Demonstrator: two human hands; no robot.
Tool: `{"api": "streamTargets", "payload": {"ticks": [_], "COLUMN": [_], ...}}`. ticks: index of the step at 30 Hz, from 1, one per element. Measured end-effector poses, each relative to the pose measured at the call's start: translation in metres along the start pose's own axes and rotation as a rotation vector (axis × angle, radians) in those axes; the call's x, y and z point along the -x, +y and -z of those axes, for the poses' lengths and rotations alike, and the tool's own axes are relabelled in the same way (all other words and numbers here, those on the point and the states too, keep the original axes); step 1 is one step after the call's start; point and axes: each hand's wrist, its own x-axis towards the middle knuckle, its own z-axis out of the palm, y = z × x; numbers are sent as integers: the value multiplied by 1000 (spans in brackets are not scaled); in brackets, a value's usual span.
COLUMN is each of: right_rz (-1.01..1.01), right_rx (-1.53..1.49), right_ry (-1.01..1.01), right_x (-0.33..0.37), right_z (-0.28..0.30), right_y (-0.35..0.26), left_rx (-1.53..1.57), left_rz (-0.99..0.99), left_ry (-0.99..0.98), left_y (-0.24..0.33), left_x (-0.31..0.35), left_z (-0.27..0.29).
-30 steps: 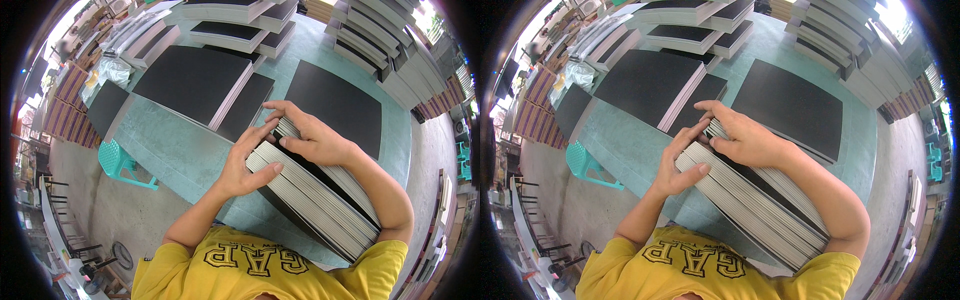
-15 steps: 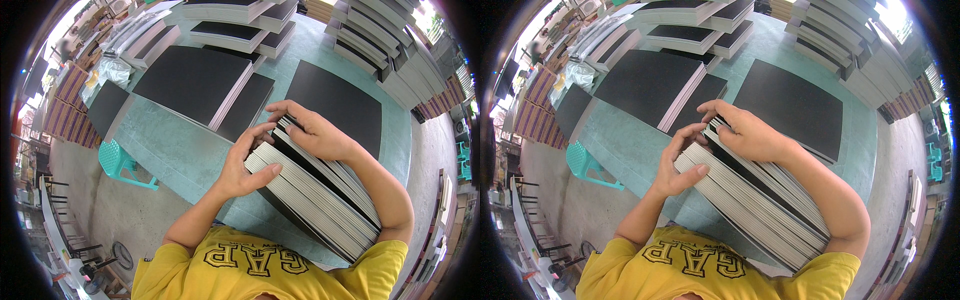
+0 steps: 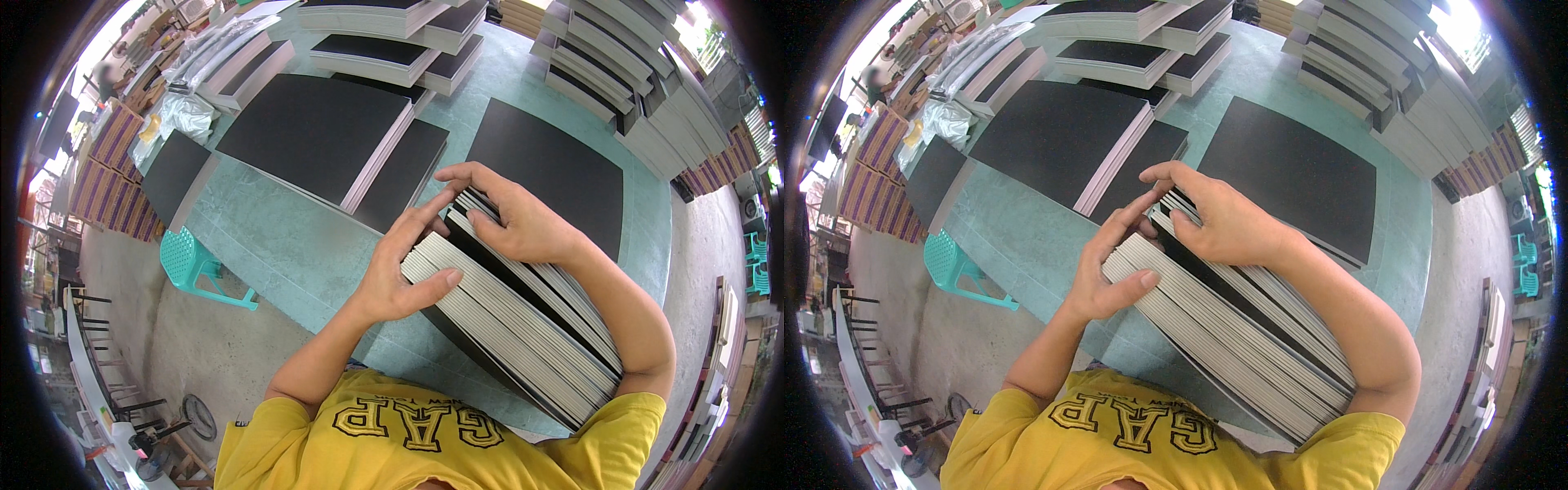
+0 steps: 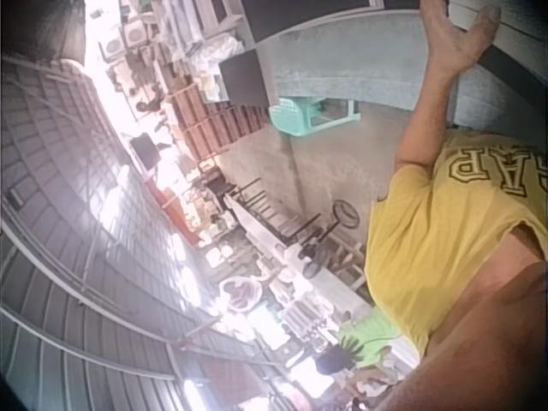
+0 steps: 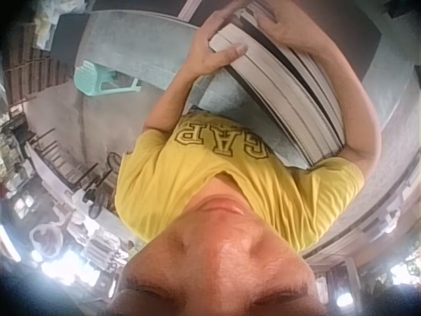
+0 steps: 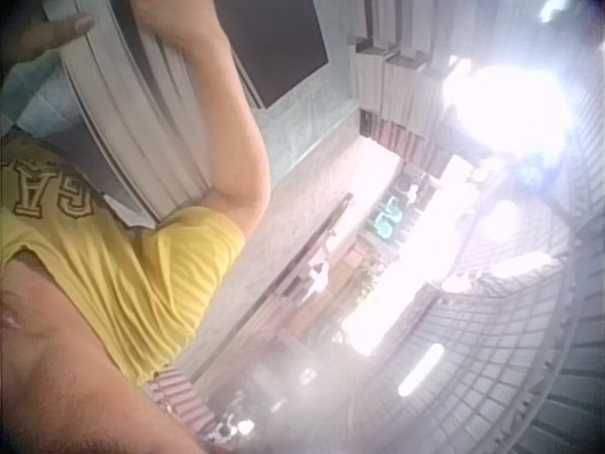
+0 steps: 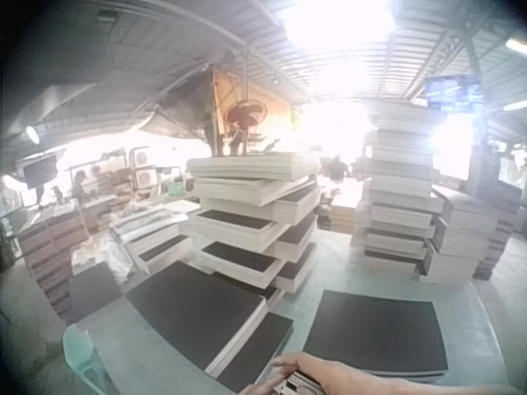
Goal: The person organizes stacks of dark-covered paper booklets by lifting entire stacks and placing them onto other piles to create taller uniform stacks, then aligns the edges by hand.
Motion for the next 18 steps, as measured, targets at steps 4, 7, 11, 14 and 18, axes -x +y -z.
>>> {"api": "streamTargets", "payload": {"ticks": [4, 7, 11, 14, 18], "right_rz": [29, 52, 35, -56, 217], "right_rx": [24, 39, -92, -171, 762], "right_ry": [17, 25, -11, -62, 271], "right_x": [1, 0, -1, 0, 12], "right_z": [-2, -2, 0, 7, 12], "right_y": [4, 4, 9, 3, 9], "left_rx": [-44, -56, 26, -50, -197], "left_rz": [16, 20, 55, 75, -101], "left_ry": [-45, -53, -4, 39, 54], "left_y": [4, 3, 2, 3, -5], "left_x": [-1, 0, 4, 3, -1], "left_z": [3, 6, 3, 2, 7]}}
